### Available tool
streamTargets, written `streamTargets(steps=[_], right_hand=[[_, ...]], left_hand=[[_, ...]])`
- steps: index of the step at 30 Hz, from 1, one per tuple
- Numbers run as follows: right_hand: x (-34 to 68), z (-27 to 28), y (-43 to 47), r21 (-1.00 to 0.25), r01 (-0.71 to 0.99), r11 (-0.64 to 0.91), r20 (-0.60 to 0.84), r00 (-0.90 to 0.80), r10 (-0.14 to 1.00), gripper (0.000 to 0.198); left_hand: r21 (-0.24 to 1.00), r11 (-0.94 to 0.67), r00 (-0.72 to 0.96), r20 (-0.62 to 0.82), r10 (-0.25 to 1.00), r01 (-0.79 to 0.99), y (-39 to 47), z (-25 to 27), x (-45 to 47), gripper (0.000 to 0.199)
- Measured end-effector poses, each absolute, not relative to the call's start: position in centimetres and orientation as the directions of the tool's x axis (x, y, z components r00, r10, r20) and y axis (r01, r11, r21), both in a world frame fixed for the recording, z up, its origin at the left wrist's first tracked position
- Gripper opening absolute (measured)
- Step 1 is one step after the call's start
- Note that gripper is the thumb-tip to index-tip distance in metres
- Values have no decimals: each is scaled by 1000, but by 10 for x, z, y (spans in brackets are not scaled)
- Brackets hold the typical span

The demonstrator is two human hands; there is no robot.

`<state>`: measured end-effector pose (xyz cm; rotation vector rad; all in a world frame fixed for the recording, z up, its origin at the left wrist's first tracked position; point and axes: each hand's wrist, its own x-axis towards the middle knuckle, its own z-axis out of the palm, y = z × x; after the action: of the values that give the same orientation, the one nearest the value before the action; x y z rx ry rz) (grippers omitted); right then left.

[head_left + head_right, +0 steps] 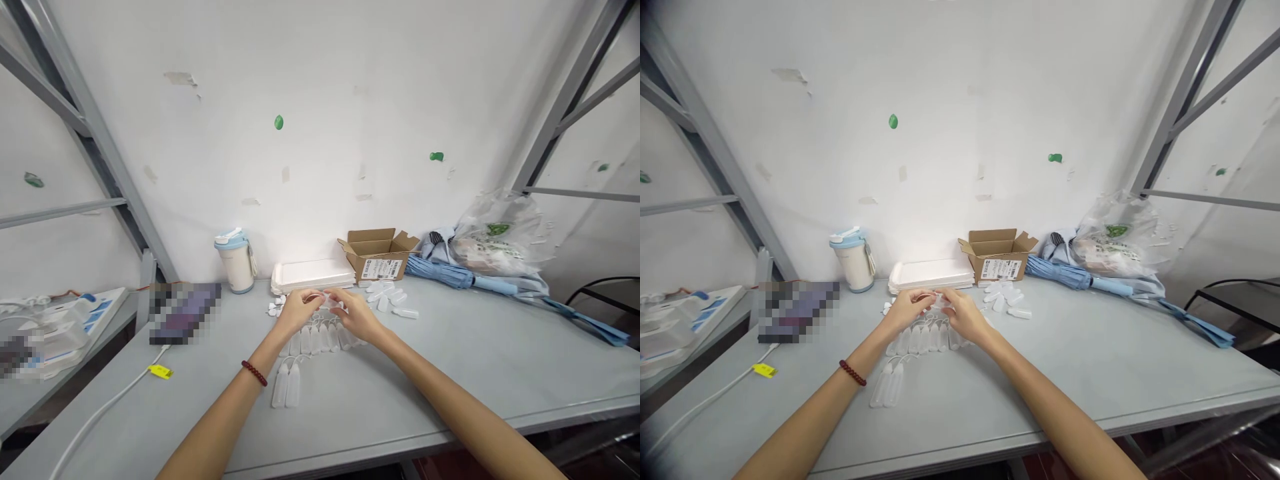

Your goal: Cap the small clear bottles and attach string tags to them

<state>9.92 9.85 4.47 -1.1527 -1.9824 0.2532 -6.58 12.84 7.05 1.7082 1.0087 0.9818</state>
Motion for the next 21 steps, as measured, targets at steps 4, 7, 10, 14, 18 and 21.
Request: streamTargets(steps=[4,7,10,14,18,21], right_hand=[[96,46,94,-562,614,554,574,-193,796,39],[90,51,88,-636,561,530,560,-138,817,34],[82,56,79,-737,457,498,504,-119,856,31],[71,60,57,-833,319,452,436,-122,891,33],[61,53,25,-827,322,460,436,-148,888,29],[56,43,10,-753,416,510,499,-144,855,26]], left_hand=[[938,-292,368,209,906,188,128,72,-67,27],[930,-327,400,239,885,167,125,75,-70,28],[923,-350,434,253,865,159,115,79,-72,28],[883,-423,423,310,852,205,87,85,-81,25],[861,-416,405,283,869,291,51,80,-94,24],[843,-422,354,302,885,335,33,68,-101,24]])
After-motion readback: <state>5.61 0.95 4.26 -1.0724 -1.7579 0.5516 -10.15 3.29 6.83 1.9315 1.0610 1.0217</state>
